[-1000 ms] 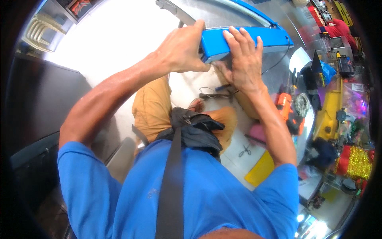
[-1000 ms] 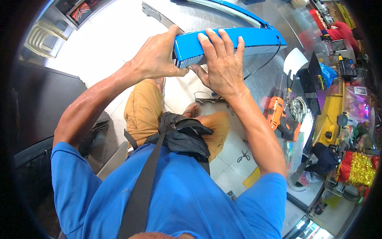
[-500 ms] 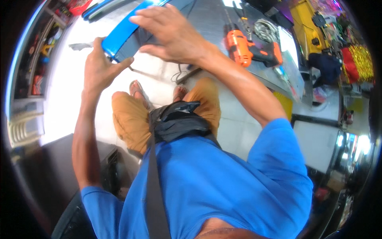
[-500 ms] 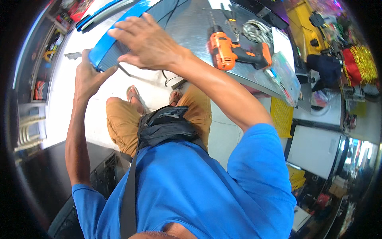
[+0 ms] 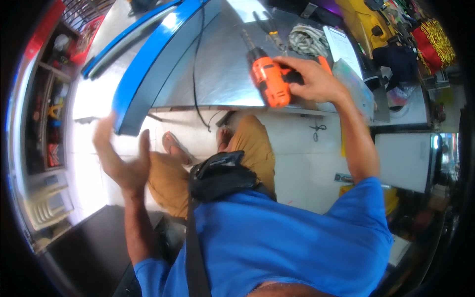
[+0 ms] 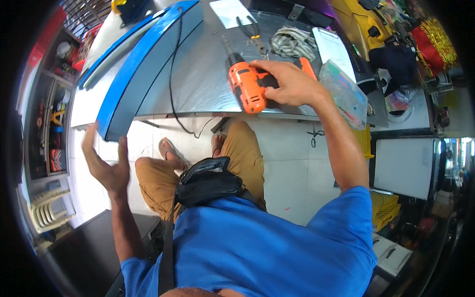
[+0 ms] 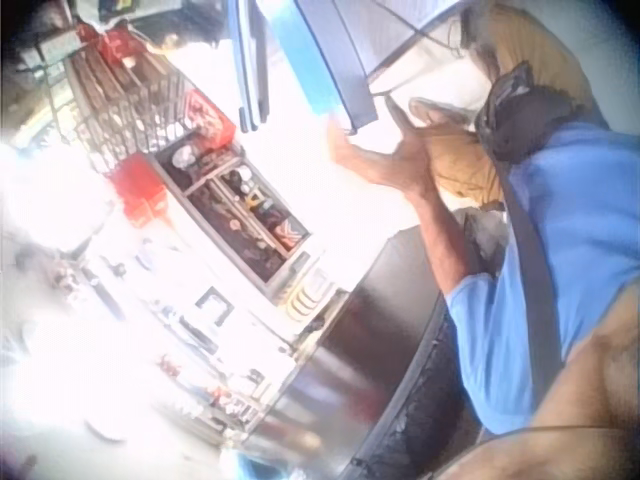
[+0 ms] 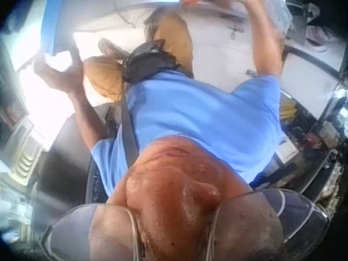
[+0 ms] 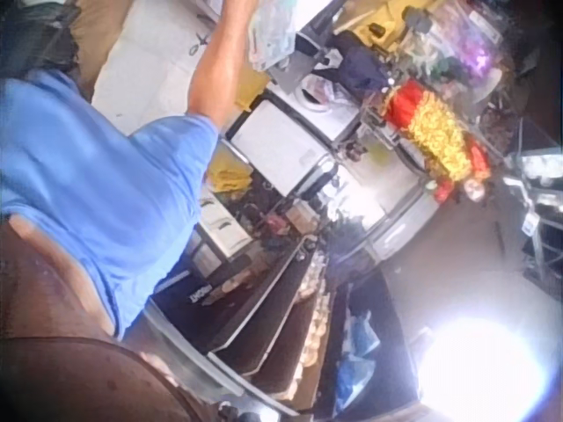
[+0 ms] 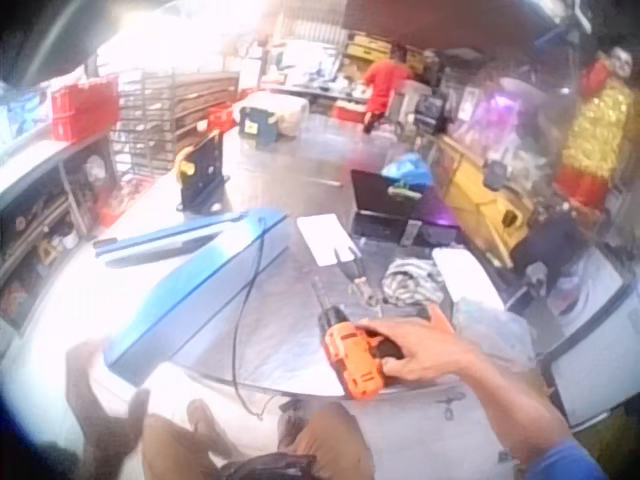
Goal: The person assembles a blue light fixture by attaching a silver metal grille to the housing. They use an orange cordless drill to secure the grille with screws, handling the components and tools on a metal workbench.
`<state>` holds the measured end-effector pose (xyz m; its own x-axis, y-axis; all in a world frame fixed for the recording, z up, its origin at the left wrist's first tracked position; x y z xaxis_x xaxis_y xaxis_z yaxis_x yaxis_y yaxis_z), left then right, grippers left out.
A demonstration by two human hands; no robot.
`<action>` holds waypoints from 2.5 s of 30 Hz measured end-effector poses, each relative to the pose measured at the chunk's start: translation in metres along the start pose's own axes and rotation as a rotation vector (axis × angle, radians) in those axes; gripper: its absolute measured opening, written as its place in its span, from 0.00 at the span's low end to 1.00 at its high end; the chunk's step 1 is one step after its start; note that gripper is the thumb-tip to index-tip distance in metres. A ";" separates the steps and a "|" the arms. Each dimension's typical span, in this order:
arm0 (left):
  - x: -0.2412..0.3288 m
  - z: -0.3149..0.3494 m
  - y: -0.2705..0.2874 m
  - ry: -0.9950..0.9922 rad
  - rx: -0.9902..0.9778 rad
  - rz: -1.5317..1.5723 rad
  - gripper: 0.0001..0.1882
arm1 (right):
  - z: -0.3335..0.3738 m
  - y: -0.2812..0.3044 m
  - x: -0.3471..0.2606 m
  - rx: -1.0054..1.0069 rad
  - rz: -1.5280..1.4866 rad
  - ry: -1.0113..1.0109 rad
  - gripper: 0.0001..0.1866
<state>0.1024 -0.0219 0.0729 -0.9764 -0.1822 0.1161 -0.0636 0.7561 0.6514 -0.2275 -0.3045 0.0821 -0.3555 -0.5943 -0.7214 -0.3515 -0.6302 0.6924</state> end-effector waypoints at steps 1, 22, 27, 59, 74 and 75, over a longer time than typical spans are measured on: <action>0.017 -0.001 -0.006 -0.027 -0.044 0.127 0.31 | -0.001 0.001 0.002 0.032 -0.126 -0.047 0.32; 0.143 -0.057 -0.160 0.794 -0.690 2.131 0.34 | 0.029 -0.030 -0.062 0.252 0.121 0.034 0.33; 0.183 -0.071 -0.131 0.081 -0.413 3.171 0.25 | 0.047 -0.067 -0.096 0.106 -0.253 -0.016 0.28; 0.115 -0.111 -0.203 -0.006 -0.626 0.205 0.12 | 0.071 -0.048 -0.058 0.237 0.146 -0.211 0.24; 0.208 -0.131 -0.239 -0.651 -0.460 0.429 0.12 | 0.144 -0.081 -0.064 0.609 -0.487 -0.287 0.27; 0.212 -0.130 -0.243 -0.704 -0.505 0.420 0.12 | 0.148 -0.084 -0.062 0.640 -0.543 -0.295 0.26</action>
<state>-0.0627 -0.3259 0.0369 -0.8096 0.5854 0.0441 0.2556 0.2839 0.9242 -0.3039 -0.1406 0.0707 -0.1767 -0.0866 -0.9804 -0.9216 -0.3352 0.1958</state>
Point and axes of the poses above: each hand's wrist, its own z-axis away from the middle knuckle, its own y-axis out of the back of the hand, x = y × z, the point moved 2 cm from there along -z, towards the middle knuckle, and after that the axes turned 13 degrees about -z, right-handed, at the moved point
